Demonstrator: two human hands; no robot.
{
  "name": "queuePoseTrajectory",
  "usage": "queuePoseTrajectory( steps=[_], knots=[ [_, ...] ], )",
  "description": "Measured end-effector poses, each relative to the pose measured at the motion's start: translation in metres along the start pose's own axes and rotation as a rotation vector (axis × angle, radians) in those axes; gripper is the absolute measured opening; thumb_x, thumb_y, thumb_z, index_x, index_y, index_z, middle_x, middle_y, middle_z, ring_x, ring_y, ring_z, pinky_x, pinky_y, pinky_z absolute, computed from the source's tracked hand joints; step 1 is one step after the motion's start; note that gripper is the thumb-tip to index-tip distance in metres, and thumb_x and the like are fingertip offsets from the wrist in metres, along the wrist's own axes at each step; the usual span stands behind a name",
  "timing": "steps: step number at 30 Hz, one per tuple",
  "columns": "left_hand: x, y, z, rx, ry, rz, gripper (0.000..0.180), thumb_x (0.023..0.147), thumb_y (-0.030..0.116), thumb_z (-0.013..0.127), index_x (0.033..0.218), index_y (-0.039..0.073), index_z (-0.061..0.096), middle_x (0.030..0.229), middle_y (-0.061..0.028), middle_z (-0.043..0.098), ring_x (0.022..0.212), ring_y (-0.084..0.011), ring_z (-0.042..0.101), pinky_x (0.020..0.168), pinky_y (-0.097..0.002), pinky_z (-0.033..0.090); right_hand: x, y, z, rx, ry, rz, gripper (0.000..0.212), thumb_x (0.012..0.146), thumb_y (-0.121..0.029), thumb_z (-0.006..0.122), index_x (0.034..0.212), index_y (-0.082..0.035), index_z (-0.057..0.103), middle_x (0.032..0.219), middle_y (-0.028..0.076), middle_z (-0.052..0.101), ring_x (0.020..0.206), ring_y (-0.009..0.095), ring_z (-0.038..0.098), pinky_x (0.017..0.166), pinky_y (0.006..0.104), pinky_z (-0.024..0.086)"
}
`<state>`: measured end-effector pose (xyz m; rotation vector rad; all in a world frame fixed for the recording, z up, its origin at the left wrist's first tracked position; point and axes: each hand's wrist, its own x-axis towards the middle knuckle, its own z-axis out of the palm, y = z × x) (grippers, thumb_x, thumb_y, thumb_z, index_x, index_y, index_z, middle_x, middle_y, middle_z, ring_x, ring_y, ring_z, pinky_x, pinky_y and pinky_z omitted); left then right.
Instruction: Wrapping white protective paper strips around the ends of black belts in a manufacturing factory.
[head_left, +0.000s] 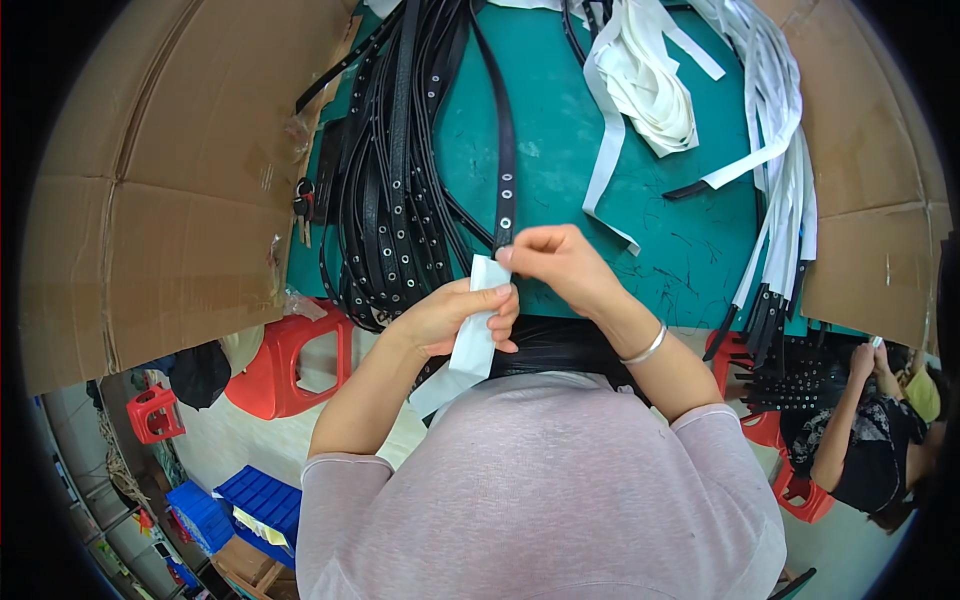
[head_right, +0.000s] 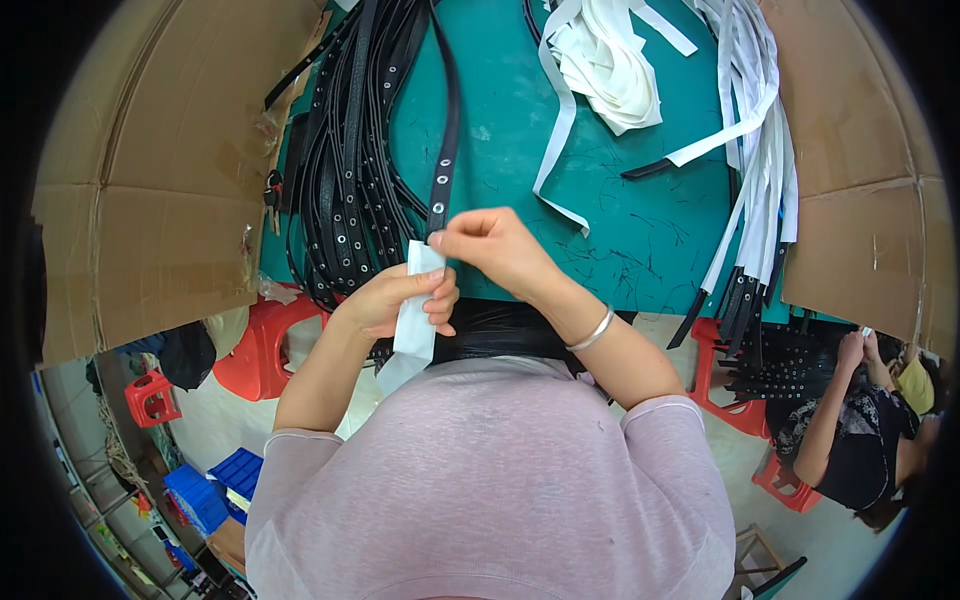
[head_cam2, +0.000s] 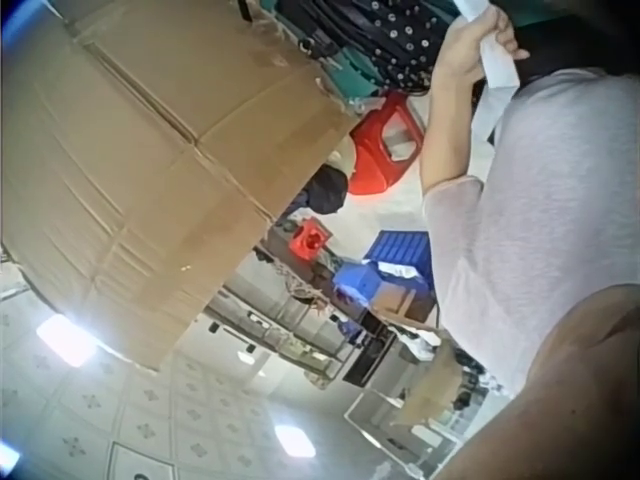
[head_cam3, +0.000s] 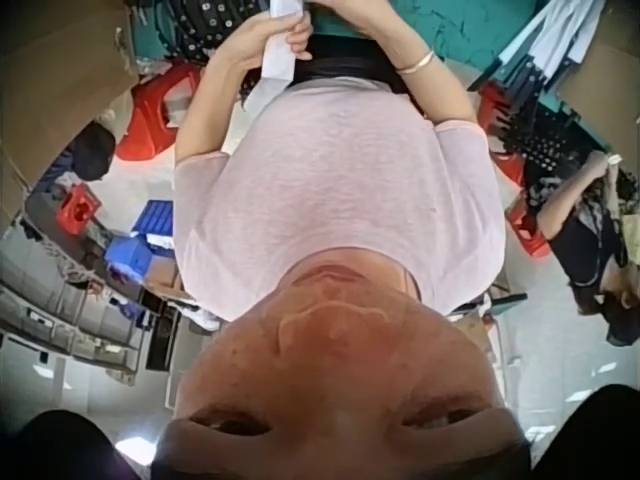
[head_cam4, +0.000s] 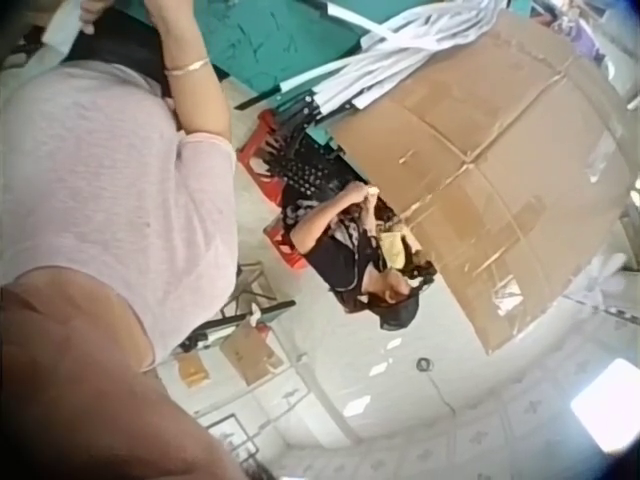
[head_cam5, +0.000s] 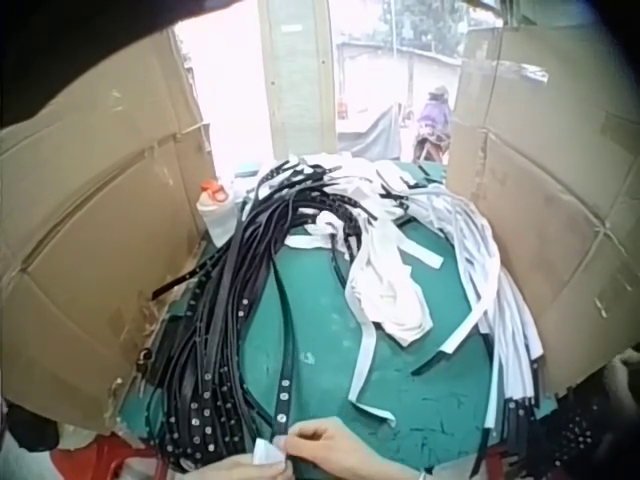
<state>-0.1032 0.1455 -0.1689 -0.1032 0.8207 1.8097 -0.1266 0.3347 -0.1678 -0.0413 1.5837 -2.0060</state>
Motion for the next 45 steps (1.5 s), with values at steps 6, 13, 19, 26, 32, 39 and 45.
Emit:
queuePoseTrajectory(
  steps=[6,13,19,26,32,39,45],
  knots=[
    [-0.003,0.001,0.015,-0.015,-0.008,-0.077,0.029,0.095,0.030,0.046,0.074,0.010,0.045,0.064,0.0027,0.040,0.058,-0.0067,0.044,0.065,-0.0281,0.051,0.023,-0.004,-0.008,0.238,0.221,0.036,0.011,0.087,-0.018,0.061,0.088,-0.007,0.061,0.086,0.004,0.065,0.077,0.007,0.058,0.071,0.0218,0.045],
    [-0.013,0.004,0.010,-0.142,-0.029,-0.082,0.029,0.094,0.029,0.048,0.071,0.012,0.041,0.063,0.0040,0.035,0.056,-0.0061,0.036,0.057,-0.0234,0.039,0.011,-0.002,0.017,0.223,0.087,0.007,0.012,0.088,-0.019,0.059,0.089,-0.007,0.060,0.086,0.003,0.063,0.078,0.007,0.055,0.072,0.0256,0.045],
    [-0.022,0.019,0.002,-0.158,-0.047,-0.109,0.028,0.093,0.027,0.049,0.072,0.012,0.042,0.063,0.0041,0.036,0.056,-0.0059,0.035,0.055,-0.0221,0.037,0.025,-0.003,0.023,0.297,0.140,-0.097,0.014,0.089,-0.019,0.058,0.081,-0.007,0.058,0.093,0.007,0.065,0.079,0.008,0.055,0.071,0.0237,0.044],
    [-0.031,0.018,0.008,-0.091,-0.105,-0.172,0.029,0.093,0.031,0.050,0.073,0.013,0.041,0.062,0.0050,0.032,0.056,-0.0061,0.033,0.054,-0.0216,0.033,0.029,-0.012,0.028,0.377,0.103,-0.002,0.027,0.090,-0.027,0.056,0.104,-0.004,0.059,0.097,0.007,0.066,0.087,0.011,0.057,0.076,0.0294,0.044],
    [-0.037,0.007,0.002,-0.181,-0.088,-0.139,0.030,0.093,0.031,0.049,0.072,0.013,0.039,0.061,0.0054,0.031,0.055,-0.0053,0.031,0.052,-0.0213,0.031,0.015,0.005,0.041,0.206,-0.031,-0.079,0.021,0.089,-0.022,0.057,0.098,-0.004,0.063,0.099,0.007,0.066,0.094,0.014,0.059,0.082,0.0290,0.045],
    [-0.033,0.008,0.008,-0.144,-0.066,-0.108,0.023,0.091,0.021,0.055,0.073,0.014,0.043,0.061,0.0061,0.032,0.054,-0.0039,0.032,0.051,-0.0204,0.030,0.032,-0.014,0.032,0.301,0.086,-0.093,0.020,0.089,-0.018,0.057,0.095,0.000,0.063,0.099,0.011,0.066,0.094,0.014,0.060,0.084,0.0312,0.047],
    [-0.033,0.013,0.010,-0.107,-0.053,-0.082,0.024,0.086,0.018,0.061,0.073,0.013,0.042,0.060,0.0055,0.034,0.054,-0.0054,0.034,0.052,-0.0217,0.032,0.026,-0.024,0.030,0.283,0.008,-0.025,0.023,0.090,-0.023,0.056,0.102,-0.004,0.062,0.100,0.008,0.066,0.094,0.014,0.059,0.083,0.0263,0.042]
  ],
)
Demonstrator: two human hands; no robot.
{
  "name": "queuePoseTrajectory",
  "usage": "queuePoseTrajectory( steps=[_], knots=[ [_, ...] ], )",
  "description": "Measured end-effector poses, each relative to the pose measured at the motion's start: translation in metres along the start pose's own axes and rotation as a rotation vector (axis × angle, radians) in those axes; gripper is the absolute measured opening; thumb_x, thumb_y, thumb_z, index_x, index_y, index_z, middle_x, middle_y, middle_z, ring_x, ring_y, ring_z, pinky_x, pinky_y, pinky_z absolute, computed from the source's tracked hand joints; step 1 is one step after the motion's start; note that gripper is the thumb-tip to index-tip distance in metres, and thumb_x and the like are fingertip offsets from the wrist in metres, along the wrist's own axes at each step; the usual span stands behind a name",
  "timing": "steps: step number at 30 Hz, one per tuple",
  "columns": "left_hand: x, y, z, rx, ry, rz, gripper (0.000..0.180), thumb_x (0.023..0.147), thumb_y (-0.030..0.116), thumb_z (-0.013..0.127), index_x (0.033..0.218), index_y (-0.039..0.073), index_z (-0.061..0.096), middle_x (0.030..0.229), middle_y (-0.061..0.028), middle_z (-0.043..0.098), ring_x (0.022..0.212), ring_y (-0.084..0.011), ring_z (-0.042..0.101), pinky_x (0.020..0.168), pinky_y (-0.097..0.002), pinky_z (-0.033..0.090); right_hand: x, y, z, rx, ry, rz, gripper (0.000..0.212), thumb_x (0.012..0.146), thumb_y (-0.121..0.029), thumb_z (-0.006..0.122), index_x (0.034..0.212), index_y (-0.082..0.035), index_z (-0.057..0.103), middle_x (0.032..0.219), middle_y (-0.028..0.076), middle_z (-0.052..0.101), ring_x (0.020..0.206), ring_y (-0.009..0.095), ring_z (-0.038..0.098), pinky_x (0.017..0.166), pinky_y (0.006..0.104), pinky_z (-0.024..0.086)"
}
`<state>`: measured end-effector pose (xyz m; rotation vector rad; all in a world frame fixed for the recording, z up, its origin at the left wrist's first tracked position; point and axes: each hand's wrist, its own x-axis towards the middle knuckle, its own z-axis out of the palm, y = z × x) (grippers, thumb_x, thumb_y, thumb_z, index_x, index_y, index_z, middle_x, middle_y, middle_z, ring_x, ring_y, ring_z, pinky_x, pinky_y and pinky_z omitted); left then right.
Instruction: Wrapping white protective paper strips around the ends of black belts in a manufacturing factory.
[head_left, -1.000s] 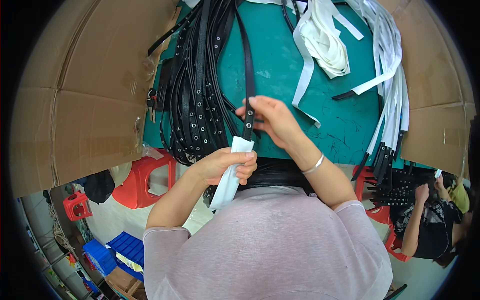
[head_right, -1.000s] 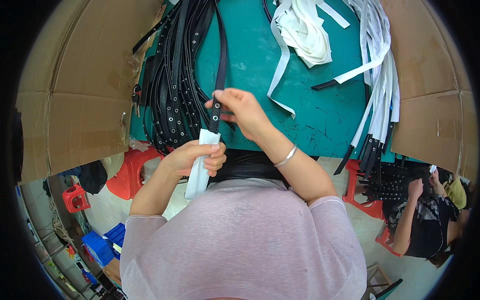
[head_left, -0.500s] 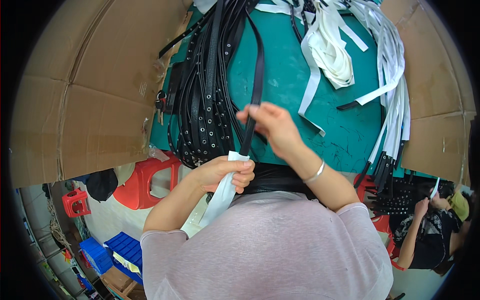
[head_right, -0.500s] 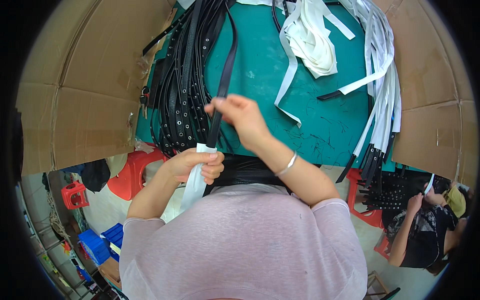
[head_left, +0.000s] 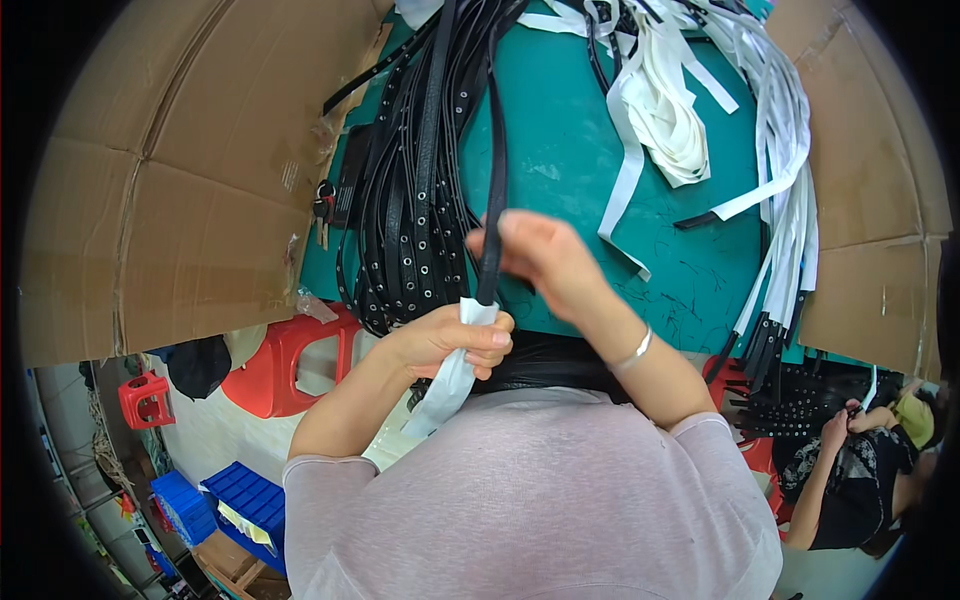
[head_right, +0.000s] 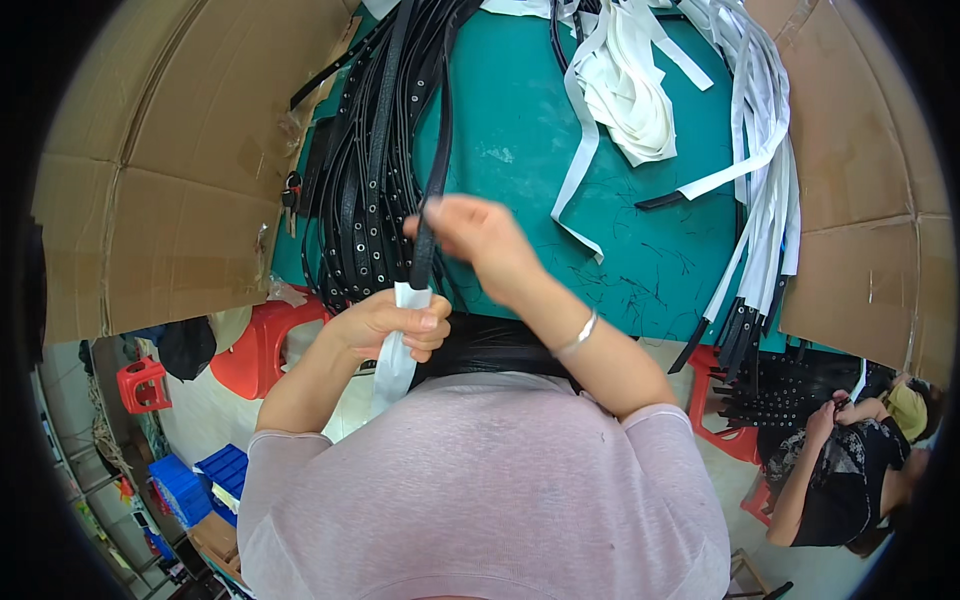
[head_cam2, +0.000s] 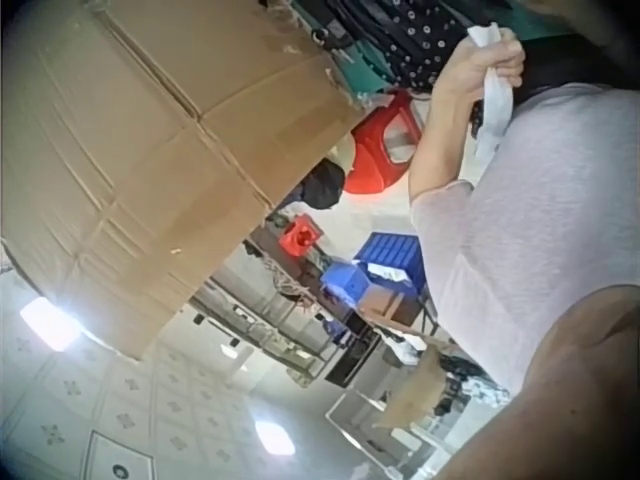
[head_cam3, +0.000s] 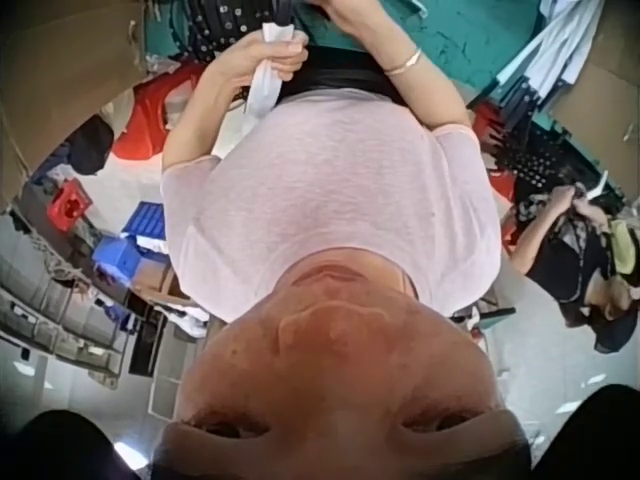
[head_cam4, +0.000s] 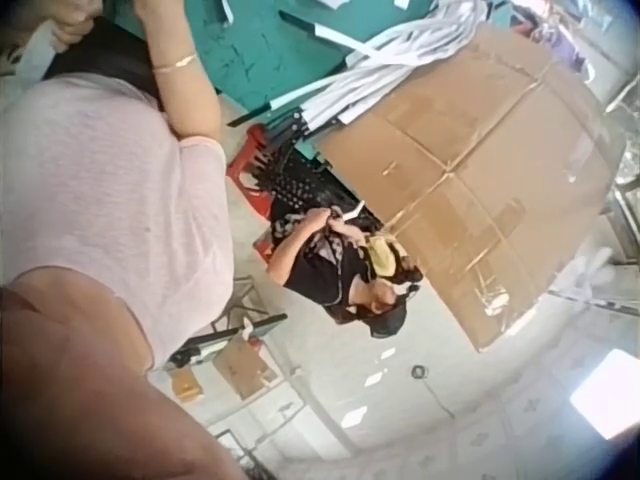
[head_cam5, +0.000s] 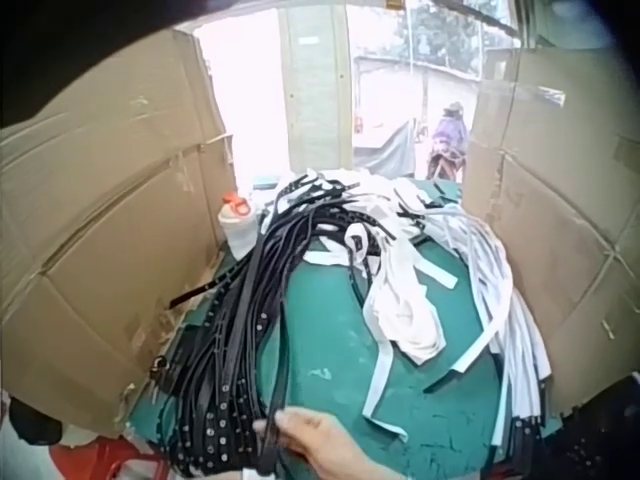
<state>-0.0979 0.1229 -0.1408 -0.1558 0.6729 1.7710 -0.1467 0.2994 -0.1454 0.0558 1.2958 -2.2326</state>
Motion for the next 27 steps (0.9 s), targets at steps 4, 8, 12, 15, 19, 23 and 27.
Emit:
queuePoseTrajectory(
  steps=[4,8,12,15,19,23,27],
  knots=[
    [0.002,-0.003,-0.001,0.022,0.014,-0.025,0.024,0.084,0.017,0.062,0.073,0.012,0.041,0.060,0.0050,0.035,0.055,-0.0058,0.035,0.053,-0.0222,0.031,0.007,-0.002,-0.004,-0.094,0.068,-0.066,0.017,0.088,-0.019,0.058,0.093,-0.003,0.062,0.095,0.008,0.066,0.090,0.014,0.061,0.081,0.0277,0.045],
    [-0.003,0.007,0.000,0.020,0.034,0.018,0.025,0.084,0.018,0.062,0.071,0.013,0.041,0.060,0.0050,0.035,0.055,-0.0054,0.035,0.053,-0.0221,0.031,-0.027,0.014,0.010,-0.175,-0.119,0.064,0.022,0.087,-0.018,0.060,0.101,0.000,0.062,0.095,0.011,0.067,0.091,0.014,0.061,0.079,0.0272,0.046],
    [0.006,-0.004,0.002,0.065,0.006,-0.053,0.027,0.083,0.015,0.065,0.071,0.012,0.041,0.061,0.0046,0.036,0.055,-0.0057,0.035,0.053,-0.0219,0.031,0.006,-0.010,-0.009,0.094,0.066,-0.041,0.031,0.091,-0.023,0.055,0.111,0.000,0.057,0.099,0.012,0.066,0.098,0.020,0.061,0.085,0.0309,0.045],
    [0.003,0.002,-0.002,0.070,0.050,-0.036,0.028,0.081,0.012,0.066,0.071,0.012,0.040,0.062,0.0038,0.038,0.055,-0.0069,0.038,0.053,-0.0223,0.033,-0.005,-0.002,0.000,-0.049,-0.019,-0.101,0.032,0.092,-0.023,0.054,0.111,0.002,0.057,0.100,0.015,0.066,0.097,0.022,0.062,0.091,0.0353,0.045],
    [0.004,0.004,0.001,0.151,0.073,-0.026,0.029,0.079,0.010,0.068,0.070,0.012,0.041,0.063,0.0028,0.039,0.056,-0.0079,0.040,0.052,-0.0224,0.035,-0.018,-0.008,0.004,-0.025,-0.082,-0.005,0.039,0.093,-0.027,0.051,0.116,0.004,0.054,0.101,0.017,0.065,0.095,0.024,0.063,0.088,0.0361,0.047],
    [0.004,0.003,0.007,0.165,0.042,-0.023,0.028,0.077,0.008,0.069,0.070,0.011,0.042,0.064,0.0019,0.041,0.056,-0.0081,0.041,0.052,-0.0224,0.035,-0.012,-0.048,-0.013,-0.006,0.053,-0.184,0.039,0.095,-0.028,0.046,0.113,0.006,0.053,0.101,0.018,0.065,0.092,0.024,0.064,0.088,0.0351,0.048],
    [0.006,0.021,0.019,0.265,0.060,0.024,0.028,0.076,0.010,0.072,0.071,0.010,0.044,0.065,0.0020,0.045,0.056,-0.0077,0.046,0.052,-0.0222,0.038,-0.028,-0.026,-0.001,-0.171,-0.168,-0.110,0.034,0.095,-0.023,0.046,0.109,0.006,0.056,0.101,0.020,0.064,0.099,0.025,0.062,0.091,0.0334,0.047]
  ],
)
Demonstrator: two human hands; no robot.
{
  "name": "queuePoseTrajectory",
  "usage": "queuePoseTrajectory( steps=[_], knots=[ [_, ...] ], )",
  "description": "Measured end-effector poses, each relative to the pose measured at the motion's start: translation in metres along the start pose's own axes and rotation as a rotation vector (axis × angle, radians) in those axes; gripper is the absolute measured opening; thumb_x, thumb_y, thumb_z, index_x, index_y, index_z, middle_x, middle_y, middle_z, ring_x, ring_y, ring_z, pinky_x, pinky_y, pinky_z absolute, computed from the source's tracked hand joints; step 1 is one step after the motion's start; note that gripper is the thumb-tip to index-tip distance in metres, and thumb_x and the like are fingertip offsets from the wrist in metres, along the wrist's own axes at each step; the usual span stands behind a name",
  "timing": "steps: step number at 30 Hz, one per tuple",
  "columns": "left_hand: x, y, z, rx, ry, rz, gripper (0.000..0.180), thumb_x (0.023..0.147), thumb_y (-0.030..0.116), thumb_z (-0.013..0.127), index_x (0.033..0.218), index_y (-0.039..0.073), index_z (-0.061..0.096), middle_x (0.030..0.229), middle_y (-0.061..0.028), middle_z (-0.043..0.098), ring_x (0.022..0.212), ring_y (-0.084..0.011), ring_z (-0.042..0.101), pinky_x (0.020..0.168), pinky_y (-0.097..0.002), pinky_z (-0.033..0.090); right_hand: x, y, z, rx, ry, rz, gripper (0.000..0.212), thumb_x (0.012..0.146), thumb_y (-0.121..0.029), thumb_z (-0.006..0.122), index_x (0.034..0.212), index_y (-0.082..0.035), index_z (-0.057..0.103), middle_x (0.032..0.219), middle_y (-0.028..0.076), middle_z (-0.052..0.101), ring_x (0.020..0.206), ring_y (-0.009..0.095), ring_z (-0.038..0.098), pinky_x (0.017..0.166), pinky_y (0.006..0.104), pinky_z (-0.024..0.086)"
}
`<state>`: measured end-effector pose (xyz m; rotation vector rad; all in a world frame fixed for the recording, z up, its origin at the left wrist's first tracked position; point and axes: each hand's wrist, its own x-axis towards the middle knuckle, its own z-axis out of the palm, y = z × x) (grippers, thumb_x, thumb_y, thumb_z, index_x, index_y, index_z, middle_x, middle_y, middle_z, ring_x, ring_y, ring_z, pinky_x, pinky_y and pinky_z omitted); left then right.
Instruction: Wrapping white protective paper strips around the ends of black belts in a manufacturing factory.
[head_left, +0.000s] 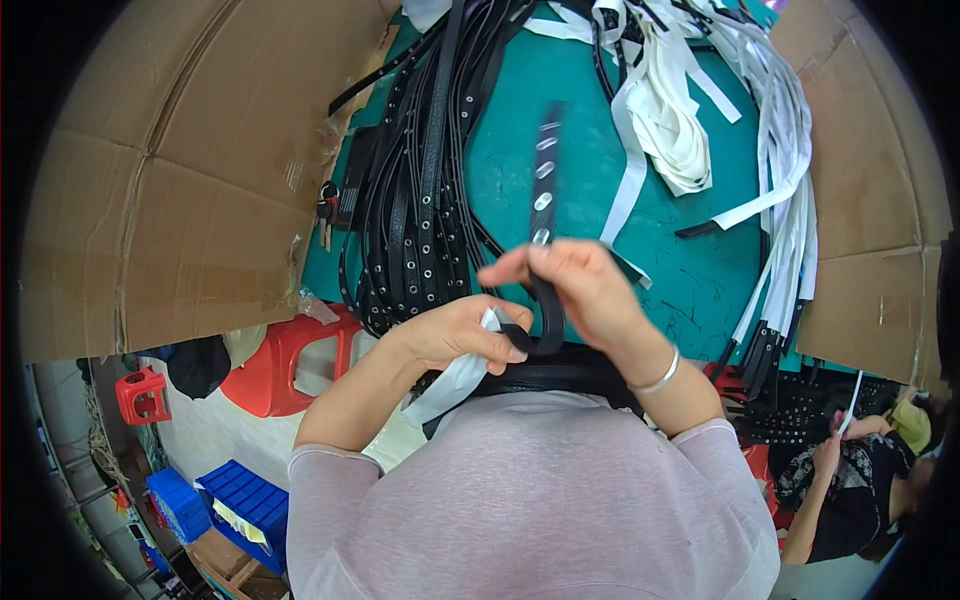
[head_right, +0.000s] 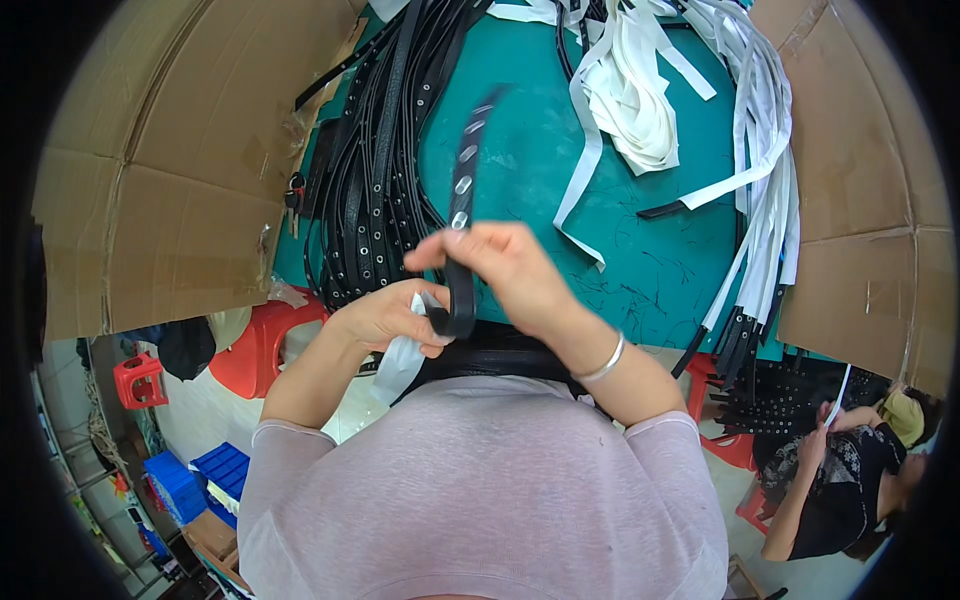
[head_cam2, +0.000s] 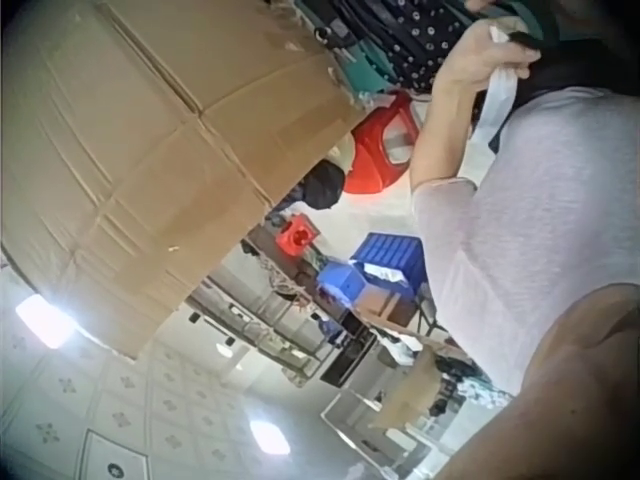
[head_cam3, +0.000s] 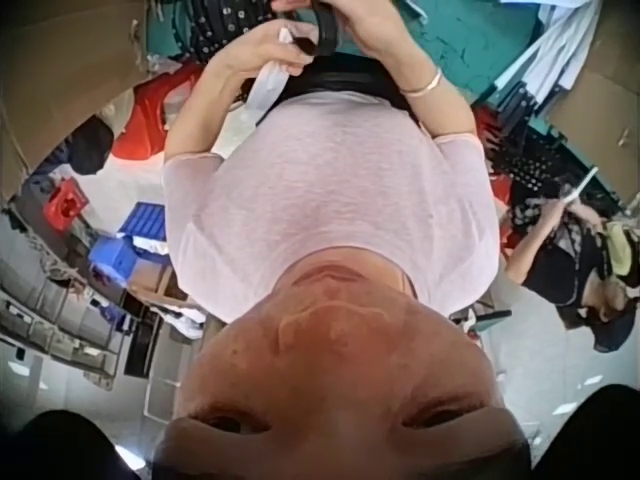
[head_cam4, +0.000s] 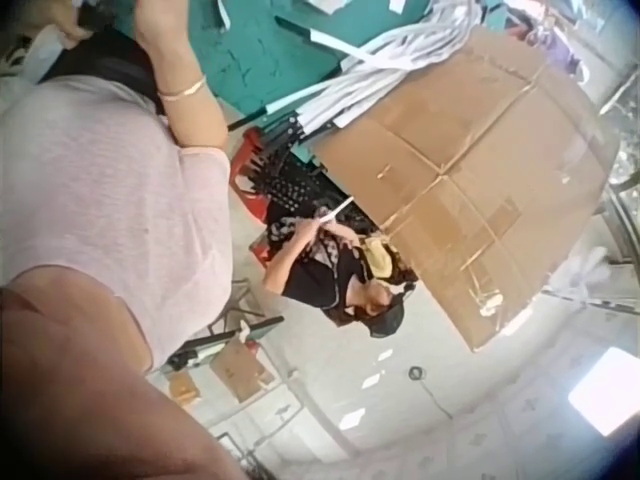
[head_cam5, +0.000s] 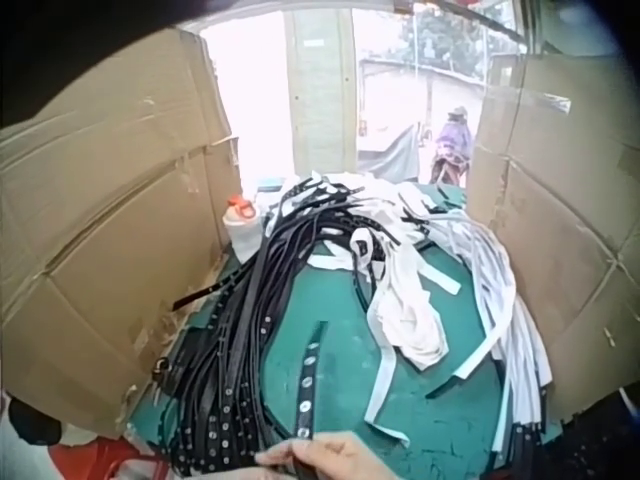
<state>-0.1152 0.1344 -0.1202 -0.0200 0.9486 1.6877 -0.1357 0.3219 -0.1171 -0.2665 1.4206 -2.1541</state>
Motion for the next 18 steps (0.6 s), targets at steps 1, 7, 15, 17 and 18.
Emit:
queuePoseTrajectory(
  steps=[1,7,15,17,18],
  knots=[
    [-0.001,0.004,0.004,0.052,0.050,0.016,0.028,0.074,0.007,0.072,0.073,0.009,0.043,0.064,0.0012,0.043,0.057,-0.0083,0.043,0.053,-0.0230,0.036,-0.006,0.002,0.008,0.046,0.011,0.027,0.035,0.094,-0.023,0.046,0.112,0.006,0.055,0.101,0.020,0.064,0.100,0.024,0.061,0.090,0.0325,0.047],
    [0.009,-0.004,0.001,-0.012,-0.139,0.035,0.026,0.075,0.007,0.071,0.076,0.008,0.045,0.064,0.0023,0.042,0.054,-0.0072,0.039,0.049,-0.0220,0.032,-0.010,-0.060,-0.021,-0.028,0.187,-0.218,0.024,0.090,-0.012,0.054,0.108,0.003,0.051,0.092,0.018,0.066,0.081,0.021,0.067,0.071,0.0282,0.055],
    [0.026,0.017,0.026,0.026,-0.165,0.054,0.024,0.076,0.004,0.069,0.077,0.008,0.045,0.064,0.0023,0.041,0.055,-0.0072,0.039,0.049,-0.0211,0.031,-0.021,-0.057,-0.008,-0.263,0.175,-0.218,0.018,0.090,-0.006,0.053,0.104,0.001,0.047,0.086,0.015,0.066,0.077,0.019,0.067,0.062,0.0253,0.055],
    [0.024,0.024,0.038,-0.047,0.026,0.167,0.026,0.076,0.001,0.067,0.093,0.006,0.049,0.073,-0.0014,0.045,0.057,-0.0084,0.041,0.048,-0.0224,0.032,-0.026,-0.042,-0.005,-0.336,0.130,-0.178,0.014,0.087,-0.005,0.057,0.098,0.002,0.052,0.086,0.012,0.066,0.077,0.015,0.065,0.063,0.0237,0.052],
    [0.029,0.026,0.018,0.106,-0.098,0.093,0.058,0.074,0.005,0.070,0.122,0.003,0.038,0.083,-0.0047,0.046,0.066,-0.0107,0.046,0.057,-0.0250,0.041,-0.028,-0.038,-0.004,-0.382,0.102,-0.172,0.012,0.086,-0.005,0.059,0.095,0.002,0.054,0.085,0.011,0.067,0.076,0.014,0.064,0.063,0.0233,0.051]
  ],
)
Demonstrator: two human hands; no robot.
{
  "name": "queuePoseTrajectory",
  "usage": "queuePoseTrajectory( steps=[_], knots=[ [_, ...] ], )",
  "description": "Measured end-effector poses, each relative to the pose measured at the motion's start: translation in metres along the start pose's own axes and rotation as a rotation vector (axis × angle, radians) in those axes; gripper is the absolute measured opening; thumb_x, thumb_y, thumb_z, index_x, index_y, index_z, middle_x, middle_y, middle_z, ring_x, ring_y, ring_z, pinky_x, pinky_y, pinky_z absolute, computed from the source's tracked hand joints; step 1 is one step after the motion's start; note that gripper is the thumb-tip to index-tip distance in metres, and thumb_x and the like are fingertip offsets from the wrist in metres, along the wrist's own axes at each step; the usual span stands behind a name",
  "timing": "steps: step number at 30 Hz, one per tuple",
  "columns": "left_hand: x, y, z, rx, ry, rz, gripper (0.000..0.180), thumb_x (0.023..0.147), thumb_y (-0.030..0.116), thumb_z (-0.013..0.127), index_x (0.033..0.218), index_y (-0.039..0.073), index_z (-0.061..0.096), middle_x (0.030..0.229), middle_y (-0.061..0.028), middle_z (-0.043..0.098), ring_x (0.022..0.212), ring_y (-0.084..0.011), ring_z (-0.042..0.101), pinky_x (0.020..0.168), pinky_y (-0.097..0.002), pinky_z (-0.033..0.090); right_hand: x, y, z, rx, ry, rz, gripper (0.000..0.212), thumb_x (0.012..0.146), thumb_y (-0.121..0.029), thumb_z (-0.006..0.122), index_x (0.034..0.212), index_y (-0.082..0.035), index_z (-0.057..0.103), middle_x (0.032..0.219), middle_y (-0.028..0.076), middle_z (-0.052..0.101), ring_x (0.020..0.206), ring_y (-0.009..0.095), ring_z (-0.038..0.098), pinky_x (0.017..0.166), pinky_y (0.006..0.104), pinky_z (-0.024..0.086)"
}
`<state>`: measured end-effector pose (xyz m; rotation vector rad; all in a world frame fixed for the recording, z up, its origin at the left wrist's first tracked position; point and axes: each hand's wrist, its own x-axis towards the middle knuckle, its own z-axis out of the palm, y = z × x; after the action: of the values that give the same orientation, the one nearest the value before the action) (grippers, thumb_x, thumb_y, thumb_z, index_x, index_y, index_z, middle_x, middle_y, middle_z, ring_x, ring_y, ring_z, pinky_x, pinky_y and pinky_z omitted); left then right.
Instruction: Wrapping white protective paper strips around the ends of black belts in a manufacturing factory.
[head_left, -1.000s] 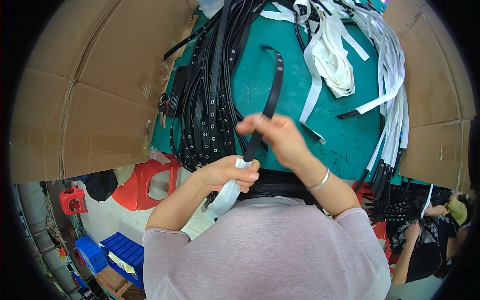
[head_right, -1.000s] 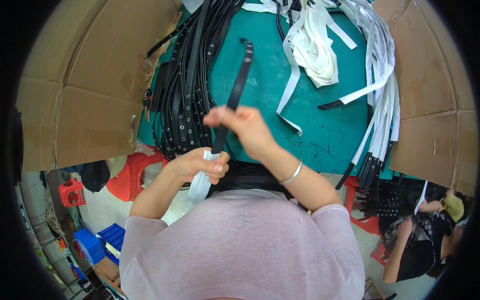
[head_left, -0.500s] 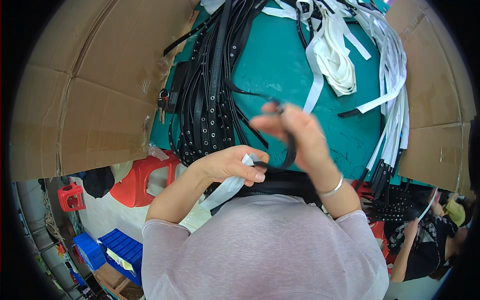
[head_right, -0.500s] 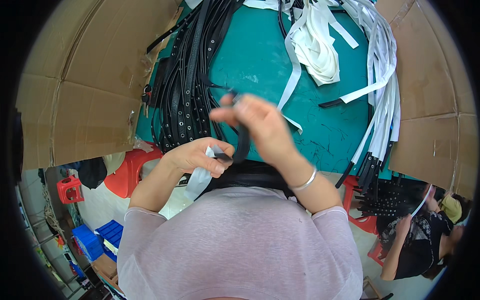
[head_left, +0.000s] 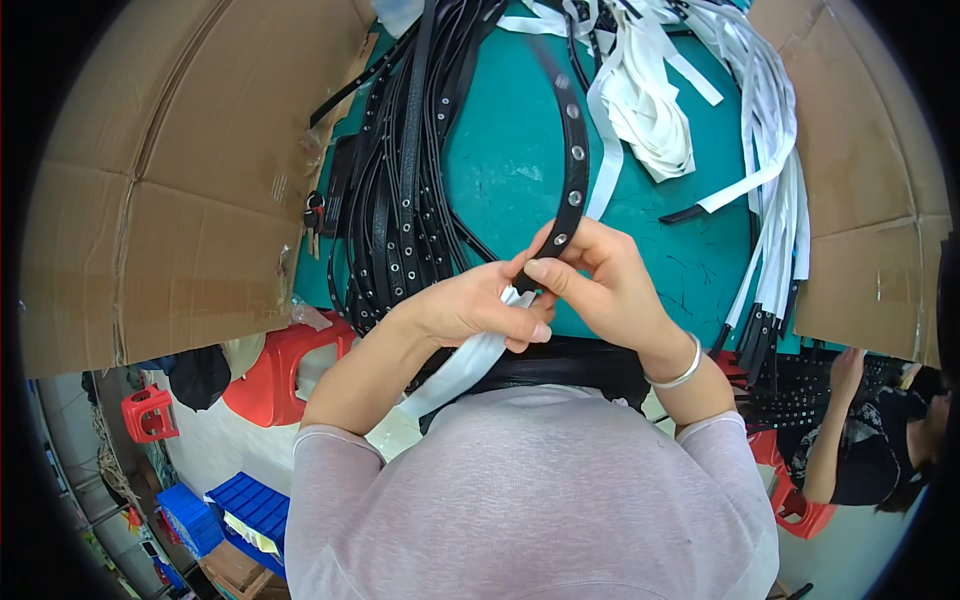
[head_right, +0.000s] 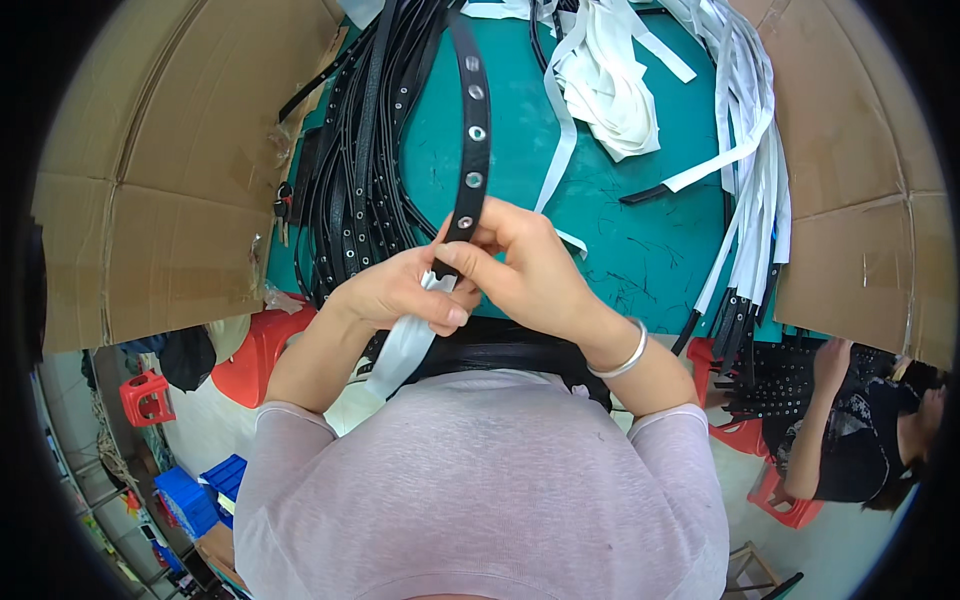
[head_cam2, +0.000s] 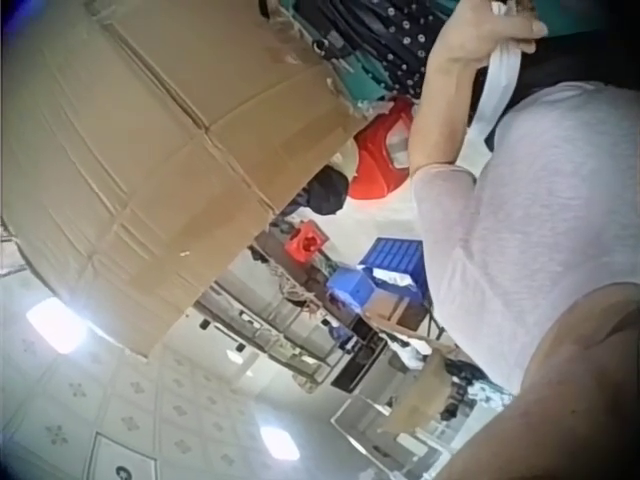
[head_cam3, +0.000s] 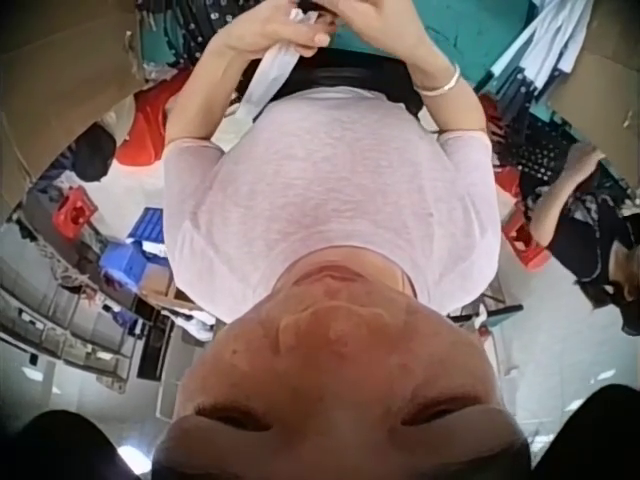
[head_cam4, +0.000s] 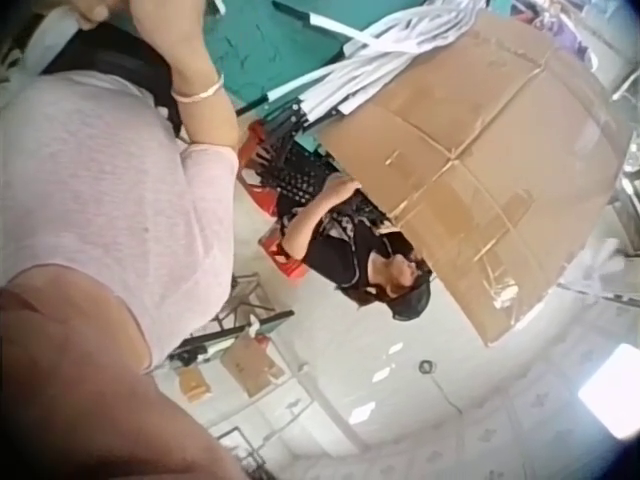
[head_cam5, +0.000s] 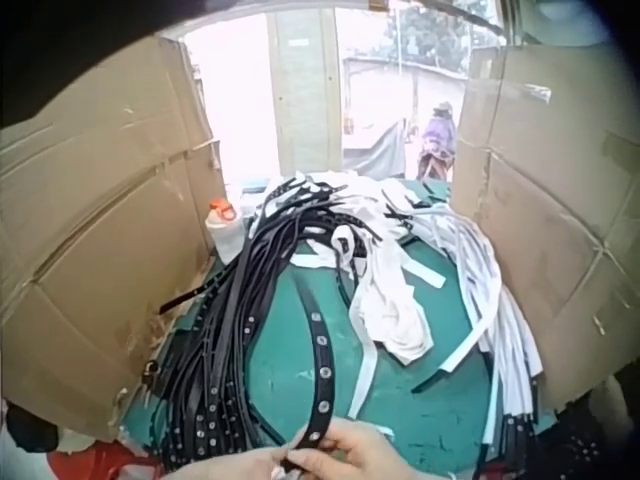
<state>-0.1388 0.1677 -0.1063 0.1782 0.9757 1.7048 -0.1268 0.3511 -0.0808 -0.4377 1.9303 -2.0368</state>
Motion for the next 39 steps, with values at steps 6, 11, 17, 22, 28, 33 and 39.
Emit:
queuePoseTrajectory(
  steps=[6,11,17,22,28,33,39],
  knots=[
    [-0.022,-0.022,-0.031,0.500,-0.122,0.232,0.050,0.085,0.039,0.060,0.114,-0.001,0.053,0.104,-0.0126,0.059,0.097,-0.0201,0.057,0.084,-0.0324,0.044,0.002,-0.001,-0.023,0.154,0.105,-0.002,0.016,0.084,-0.005,0.060,0.100,0.001,0.059,0.084,0.010,0.067,0.072,0.010,0.061,0.062,0.0211,0.048],
    [-0.035,-0.033,-0.017,0.277,-0.024,0.025,0.035,0.093,0.035,0.051,0.096,0.001,0.058,0.076,-0.0048,0.060,0.070,-0.0124,0.058,0.067,-0.0274,0.046,0.006,-0.013,-0.042,0.231,0.315,-0.052,0.016,0.085,-0.009,0.058,0.097,0.001,0.061,0.082,0.013,0.067,0.066,0.011,0.062,0.056,0.0191,0.048],
    [-0.017,-0.018,-0.011,0.345,0.028,0.037,0.035,0.093,0.037,0.051,0.088,0.003,0.057,0.071,-0.0009,0.055,0.065,-0.0084,0.052,0.064,-0.0254,0.045,0.001,-0.022,-0.034,0.070,0.173,0.033,0.010,0.082,-0.007,0.064,0.089,0.001,0.064,0.083,0.011,0.067,0.074,0.011,0.061,0.064,0.0231,0.048],
    [-0.008,-0.011,-0.011,0.370,0.038,0.033,0.035,0.093,0.037,0.050,0.085,0.004,0.056,0.069,0.0006,0.052,0.062,-0.0080,0.050,0.064,-0.0246,0.043,-0.001,-0.013,-0.045,0.205,0.300,-0.029,0.020,0.086,-0.012,0.061,0.099,0.003,0.060,0.093,0.012,0.066,0.082,0.014,0.061,0.075,0.0256,0.048],
    [0.002,-0.010,-0.008,0.382,0.055,0.012,0.036,0.093,0.038,0.050,0.082,0.005,0.056,0.068,0.0013,0.051,0.064,-0.0076,0.049,0.064,-0.0243,0.042,-0.003,-0.009,-0.051,0.116,0.429,-0.107,0.016,0.087,-0.009,0.058,0.097,0.002,0.062,0.095,0.012,0.067,0.082,0.012,0.060,0.076,0.0263,0.047],
    [0.010,-0.003,-0.004,0.379,0.066,0.044,0.034,0.094,0.036,0.049,0.082,0.005,0.058,0.068,0.0028,0.051,0.064,-0.0068,0.048,0.061,-0.0219,0.041,-0.013,0.003,-0.030,0.093,0.189,0.008,0.021,0.085,-0.007,0.060,0.103,0.003,0.061,0.100,0.012,0.065,0.092,0.015,0.060,0.083,0.0304,0.047],
    [0.020,0.027,-0.003,0.418,0.302,0.218,0.031,0.092,0.033,0.053,0.088,0.003,0.062,0.074,-0.0023,0.059,0.066,-0.0094,0.054,0.064,-0.0246,0.043,-0.010,0.037,-0.001,0.285,0.131,0.174,0.039,0.088,-0.014,0.059,0.119,0.005,0.047,0.114,0.016,0.058,0.105,0.019,0.056,0.091,0.0335,0.044]
  ],
)
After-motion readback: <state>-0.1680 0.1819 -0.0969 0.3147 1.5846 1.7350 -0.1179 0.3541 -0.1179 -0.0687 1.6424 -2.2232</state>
